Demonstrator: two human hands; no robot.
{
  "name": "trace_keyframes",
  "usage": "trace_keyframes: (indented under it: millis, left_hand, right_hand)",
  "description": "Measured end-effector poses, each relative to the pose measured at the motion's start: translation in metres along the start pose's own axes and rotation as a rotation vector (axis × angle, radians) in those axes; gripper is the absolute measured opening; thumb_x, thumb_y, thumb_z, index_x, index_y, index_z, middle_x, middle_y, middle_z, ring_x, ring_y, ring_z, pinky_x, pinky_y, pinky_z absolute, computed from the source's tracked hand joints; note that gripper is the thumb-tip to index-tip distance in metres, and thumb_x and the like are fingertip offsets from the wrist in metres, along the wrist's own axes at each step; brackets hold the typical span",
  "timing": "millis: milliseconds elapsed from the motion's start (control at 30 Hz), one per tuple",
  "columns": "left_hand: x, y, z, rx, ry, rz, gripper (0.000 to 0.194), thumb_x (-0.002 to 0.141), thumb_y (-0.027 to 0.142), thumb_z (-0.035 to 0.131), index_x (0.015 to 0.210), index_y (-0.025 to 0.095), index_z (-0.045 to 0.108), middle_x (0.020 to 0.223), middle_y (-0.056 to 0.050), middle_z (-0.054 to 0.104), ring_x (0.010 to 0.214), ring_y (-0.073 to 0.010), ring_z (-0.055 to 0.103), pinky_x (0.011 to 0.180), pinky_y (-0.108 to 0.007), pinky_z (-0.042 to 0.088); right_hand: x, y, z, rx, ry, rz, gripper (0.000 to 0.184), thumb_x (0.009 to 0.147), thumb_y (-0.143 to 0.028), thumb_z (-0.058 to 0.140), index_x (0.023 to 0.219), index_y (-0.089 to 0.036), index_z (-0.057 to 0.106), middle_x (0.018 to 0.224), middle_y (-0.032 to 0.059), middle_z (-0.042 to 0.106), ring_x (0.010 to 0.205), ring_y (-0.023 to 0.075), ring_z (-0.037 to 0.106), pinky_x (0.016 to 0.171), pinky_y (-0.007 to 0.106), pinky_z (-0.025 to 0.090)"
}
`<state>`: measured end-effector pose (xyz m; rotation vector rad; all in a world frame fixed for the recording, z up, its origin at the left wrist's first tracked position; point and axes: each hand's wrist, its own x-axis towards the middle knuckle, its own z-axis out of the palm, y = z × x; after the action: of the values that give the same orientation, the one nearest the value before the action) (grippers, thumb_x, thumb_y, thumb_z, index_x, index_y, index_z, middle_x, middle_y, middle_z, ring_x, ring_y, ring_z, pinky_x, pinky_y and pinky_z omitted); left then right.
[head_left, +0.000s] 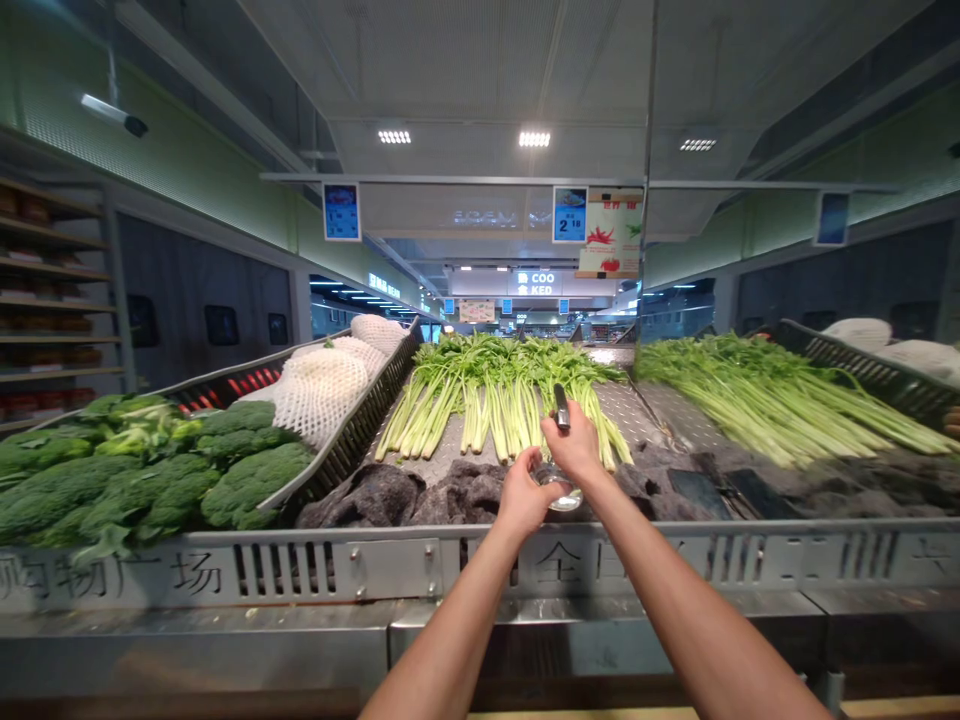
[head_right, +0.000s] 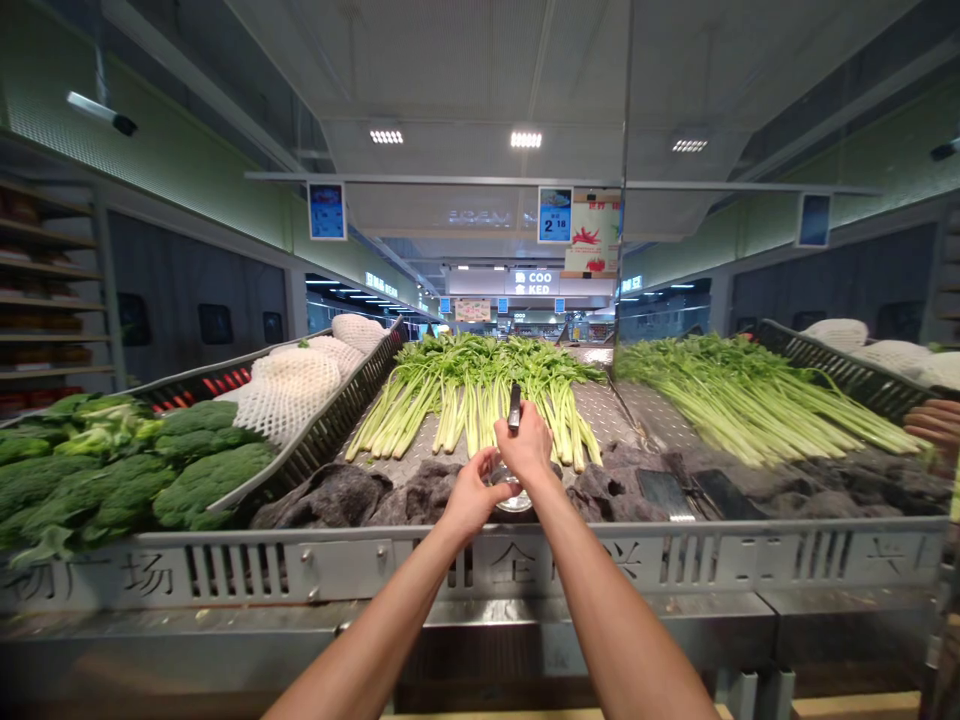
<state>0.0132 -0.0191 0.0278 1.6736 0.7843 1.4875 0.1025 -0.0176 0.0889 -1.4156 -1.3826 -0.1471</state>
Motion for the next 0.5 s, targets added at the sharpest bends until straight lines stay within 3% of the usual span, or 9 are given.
trace_keyframes:
  millis: [267, 500]
  left_hand:
    - [0.002, -0.002, -0.007, 0.02, 0.021, 0.008, 0.051, 0.047, 0.015, 0.068, 0.095, 0.014, 0.05, 0.092, -0.006, 0.055, 0.088, -0.0184, 0.05, 0.08, -0.032, 0.037]
    - [-0.001, 0.009, -0.013, 0.023, 0.026, -0.017, 0.052, 0.048, 0.014, 0.067, 0.096, 0.013, 0.049, 0.093, -0.007, 0.055, 0.088, -0.0186, 0.05, 0.08, -0.031, 0.037]
  right_hand:
    - [0.0, -0.005, 0.005, 0.008, -0.002, 0.003, 0.024, 0.066, -0.033, 0.039, 0.083, -0.018, 0.048, 0.069, 0.0022, 0.055, 0.062, 0.0151, 0.049, 0.056, 0.025, 0.034]
    - [-0.001, -0.012, 0.006, 0.024, -0.017, -0.005, 0.027, 0.065, -0.033, 0.039, 0.087, -0.018, 0.047, 0.071, 0.0028, 0.055, 0.064, 0.0158, 0.049, 0.057, 0.026, 0.035]
